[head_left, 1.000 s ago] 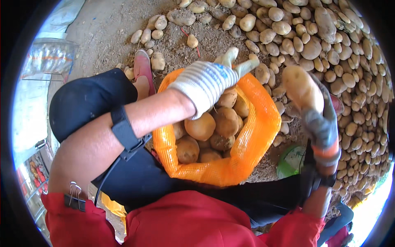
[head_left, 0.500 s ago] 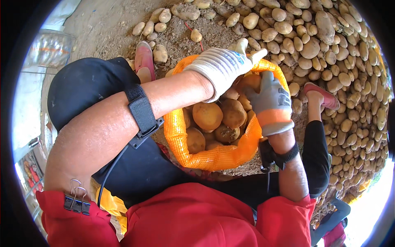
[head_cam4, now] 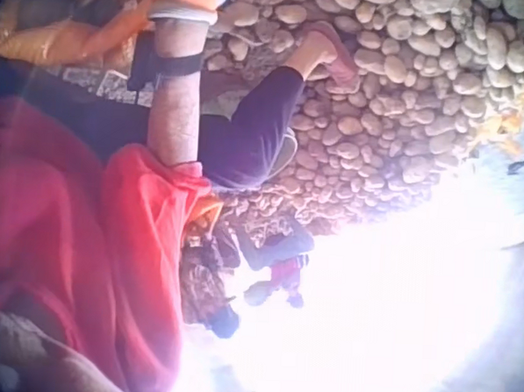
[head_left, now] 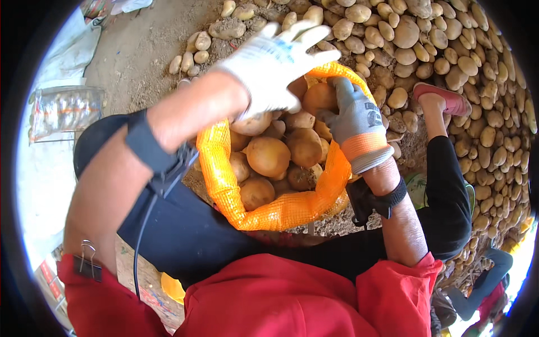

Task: The person sits on the ground next to a large pile of potatoes and repeatedly picks them up by hand to place them into an orange mesh bag. The person continues this process, filling the bag with potatoes from the surrounding pile.

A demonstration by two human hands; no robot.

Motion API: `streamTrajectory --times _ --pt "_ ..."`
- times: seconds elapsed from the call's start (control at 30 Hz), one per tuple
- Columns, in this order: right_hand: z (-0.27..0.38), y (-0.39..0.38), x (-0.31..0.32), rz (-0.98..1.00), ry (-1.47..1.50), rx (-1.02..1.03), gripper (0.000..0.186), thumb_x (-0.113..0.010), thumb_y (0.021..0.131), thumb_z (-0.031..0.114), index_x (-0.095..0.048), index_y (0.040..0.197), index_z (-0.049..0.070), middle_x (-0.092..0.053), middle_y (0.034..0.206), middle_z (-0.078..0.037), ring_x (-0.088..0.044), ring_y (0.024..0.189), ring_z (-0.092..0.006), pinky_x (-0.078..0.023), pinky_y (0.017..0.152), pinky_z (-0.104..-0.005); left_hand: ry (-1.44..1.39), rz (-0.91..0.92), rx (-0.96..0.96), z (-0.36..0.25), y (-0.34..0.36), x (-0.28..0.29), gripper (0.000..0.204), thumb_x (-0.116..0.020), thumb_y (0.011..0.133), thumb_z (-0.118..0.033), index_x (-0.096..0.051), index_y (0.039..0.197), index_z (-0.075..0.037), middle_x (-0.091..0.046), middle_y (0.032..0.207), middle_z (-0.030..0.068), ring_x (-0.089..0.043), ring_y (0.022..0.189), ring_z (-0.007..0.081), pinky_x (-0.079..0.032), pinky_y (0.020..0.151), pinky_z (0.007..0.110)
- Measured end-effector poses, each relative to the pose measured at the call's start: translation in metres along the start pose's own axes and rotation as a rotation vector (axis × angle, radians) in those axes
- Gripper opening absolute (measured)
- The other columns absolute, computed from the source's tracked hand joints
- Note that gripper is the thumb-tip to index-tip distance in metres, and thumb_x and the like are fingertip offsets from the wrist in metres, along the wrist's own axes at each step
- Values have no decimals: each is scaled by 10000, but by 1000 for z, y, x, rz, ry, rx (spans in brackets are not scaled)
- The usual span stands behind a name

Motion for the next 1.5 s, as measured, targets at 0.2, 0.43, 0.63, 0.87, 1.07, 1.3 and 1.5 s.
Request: streamTrajectory --times 0.2,0.43,0.63,0.87,1.07,1.3,1.5 --pt "0 -6 3 23 143 -32 462 -696 804 73 -567 1247 49 -675 1027 -209 -652 980 -406 -535 806 -443 -579 339 100 -17 37 -38 948 -809 703 -278 -355 1526 -156 -580 1342 159 -601 1184 326 -490 983 398" --pt "-26 -26 55 -182 21 -223 621 -815 796 133 -545 1348 48 -668 1093 -106 -643 826 -168 -532 750 -272 -543 202 84 -12 26 -56 898 -736 795 -300 -259 1553 -231 -681 1063 181 -670 855 393 -547 726 445" --pt "-55 -52 34 162 608 -435 411 -692 867 129 -599 1224 -52 -657 1068 -124 -664 916 -184 -547 820 -283 -487 429 41 -19 26 -59 855 -718 819 -306 -269 1545 -255 -640 1183 224 -661 956 407 -542 803 464" --pt "-27 -64 52 16 907 -623 252 -624 887 82 -654 1118 -16 -660 925 -16 -595 790 -75 -488 711 -221 -546 288 102 -19 16 -51 826 -766 771 -177 -376 1493 -271 -588 1323 202 -607 1155 391 -490 974 429" --pt "-28 -76 51 73 1028 -619 277 -660 910 95 -622 1164 -9 -653 940 -11 -585 808 -59 -487 710 -218 -610 113 64 -27 35 -36 931 -839 696 -261 -374 1502 -226 -314 1554 225 -495 1302 409 -433 1068 435" --pt "-20 -79 50 154 976 -525 260 -662 900 116 -608 1119 -12 -627 826 -16 -564 751 -64 -493 647 -252 -711 372 116 -40 31 -48 834 -798 781 -297 -380 1502 -264 -356 1536 229 -530 1275 394 -445 1054 427" --pt "-22 -73 59 212 894 -544 332 -670 887 126 -604 1176 -22 -652 916 -27 -595 822 -83 -514 725 -267 -177 218 -90 -73 40 13 849 -691 806 -156 -279 1548 -182 -246 1591 217 -378 1418 330 -292 1143 514"
Point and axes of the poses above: each hand's wrist, its own y-axis towards the middle knuckle, its own x-axis out of the back of the hand, z = x × y, the point moved 9 cm from there along y, towards the middle knuckle
